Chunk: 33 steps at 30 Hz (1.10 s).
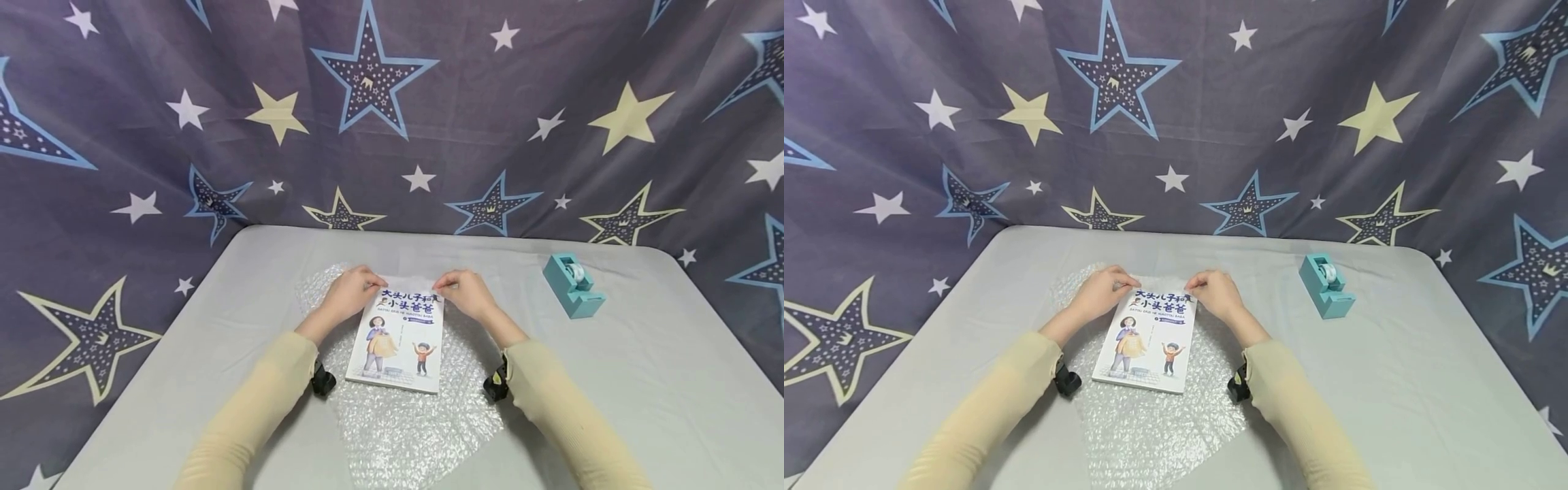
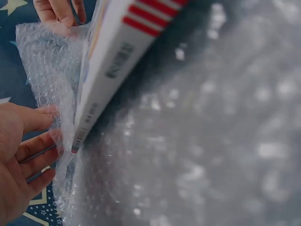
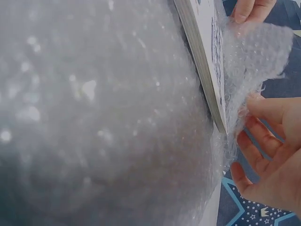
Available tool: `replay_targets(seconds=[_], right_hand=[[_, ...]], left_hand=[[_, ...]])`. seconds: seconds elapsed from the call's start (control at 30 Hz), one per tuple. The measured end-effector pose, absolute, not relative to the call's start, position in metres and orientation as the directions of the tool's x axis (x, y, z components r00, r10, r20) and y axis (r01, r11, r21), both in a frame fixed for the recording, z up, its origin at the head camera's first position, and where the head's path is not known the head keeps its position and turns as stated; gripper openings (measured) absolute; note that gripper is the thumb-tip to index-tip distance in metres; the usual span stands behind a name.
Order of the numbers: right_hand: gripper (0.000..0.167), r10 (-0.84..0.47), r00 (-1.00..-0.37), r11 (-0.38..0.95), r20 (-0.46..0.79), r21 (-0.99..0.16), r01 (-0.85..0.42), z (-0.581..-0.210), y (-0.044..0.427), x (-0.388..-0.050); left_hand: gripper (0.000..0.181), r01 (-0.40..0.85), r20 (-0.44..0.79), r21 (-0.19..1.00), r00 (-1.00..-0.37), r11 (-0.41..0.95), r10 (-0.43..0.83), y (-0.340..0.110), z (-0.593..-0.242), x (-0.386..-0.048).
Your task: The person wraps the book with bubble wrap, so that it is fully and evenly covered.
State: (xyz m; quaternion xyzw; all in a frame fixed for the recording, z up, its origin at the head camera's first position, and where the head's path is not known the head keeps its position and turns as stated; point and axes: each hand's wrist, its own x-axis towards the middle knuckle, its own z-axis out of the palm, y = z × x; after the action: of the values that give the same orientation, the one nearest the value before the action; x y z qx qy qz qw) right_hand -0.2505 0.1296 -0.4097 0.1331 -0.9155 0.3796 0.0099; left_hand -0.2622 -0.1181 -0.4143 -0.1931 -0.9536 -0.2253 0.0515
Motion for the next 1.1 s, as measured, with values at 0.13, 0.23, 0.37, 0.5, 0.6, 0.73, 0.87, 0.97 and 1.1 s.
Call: replay_targets(seconds=[0.13,0.23,0.37,0.5,0.6,0.73,0.87,0.97,1.1], right_hand=[[0.009,-0.252,-0.962,0.682,0.107,-0.686,-0.255,-0.4114,0.1305,-0.2487],[0.008,-0.262,-0.960,0.684,0.102,-0.682,-0.260,-0.4122,0.1308,-0.2477],[0.008,-0.272,-0.959,0.686,0.084,-0.681,-0.255,-0.4129,0.1307,-0.2475],[0.008,-0.289,-0.956,0.694,0.055,-0.675,-0.249,-0.4142,0.1312,-0.2468],[0.008,-0.297,-0.954,0.704,0.050,-0.663,-0.254,-0.4160,0.1314,-0.2464],[0.008,-0.300,-0.953,0.717,0.046,-0.648,-0.257,-0.4170,0.1310,-0.2455],[0.008,-0.306,-0.951,0.722,0.039,-0.642,-0.258,-0.4164,0.1301,-0.2444],[0.007,-0.316,-0.948,0.730,0.041,-0.627,-0.271,-0.4160,0.1301,-0.2442],[0.010,-0.311,-0.950,0.748,0.015,-0.613,-0.254,-0.4147,0.1303,-0.2447]], left_hand=[[0.015,0.408,0.187,0.381,-0.913,0.829,0.363,-0.1202,-0.4188,-0.2605],[0.015,0.407,0.184,0.375,-0.913,0.833,0.363,-0.1217,-0.4207,-0.2604],[0.015,0.399,0.172,0.385,-0.917,0.832,0.361,-0.1232,-0.4215,-0.2610],[0.014,0.385,0.141,0.407,-0.923,0.829,0.359,-0.1244,-0.4220,-0.2611],[0.014,0.369,0.112,0.424,-0.927,0.827,0.357,-0.1252,-0.4224,-0.2606],[0.013,0.357,0.087,0.434,-0.930,0.827,0.356,-0.1261,-0.4227,-0.2599],[0.012,0.355,0.079,0.443,-0.930,0.823,0.359,-0.1270,-0.4217,-0.2581],[0.013,0.365,0.081,0.446,-0.926,0.817,0.370,-0.1281,-0.4212,-0.2571],[0.015,0.373,0.083,0.455,-0.922,0.809,0.378,-0.1279,-0.4208,-0.2561]])
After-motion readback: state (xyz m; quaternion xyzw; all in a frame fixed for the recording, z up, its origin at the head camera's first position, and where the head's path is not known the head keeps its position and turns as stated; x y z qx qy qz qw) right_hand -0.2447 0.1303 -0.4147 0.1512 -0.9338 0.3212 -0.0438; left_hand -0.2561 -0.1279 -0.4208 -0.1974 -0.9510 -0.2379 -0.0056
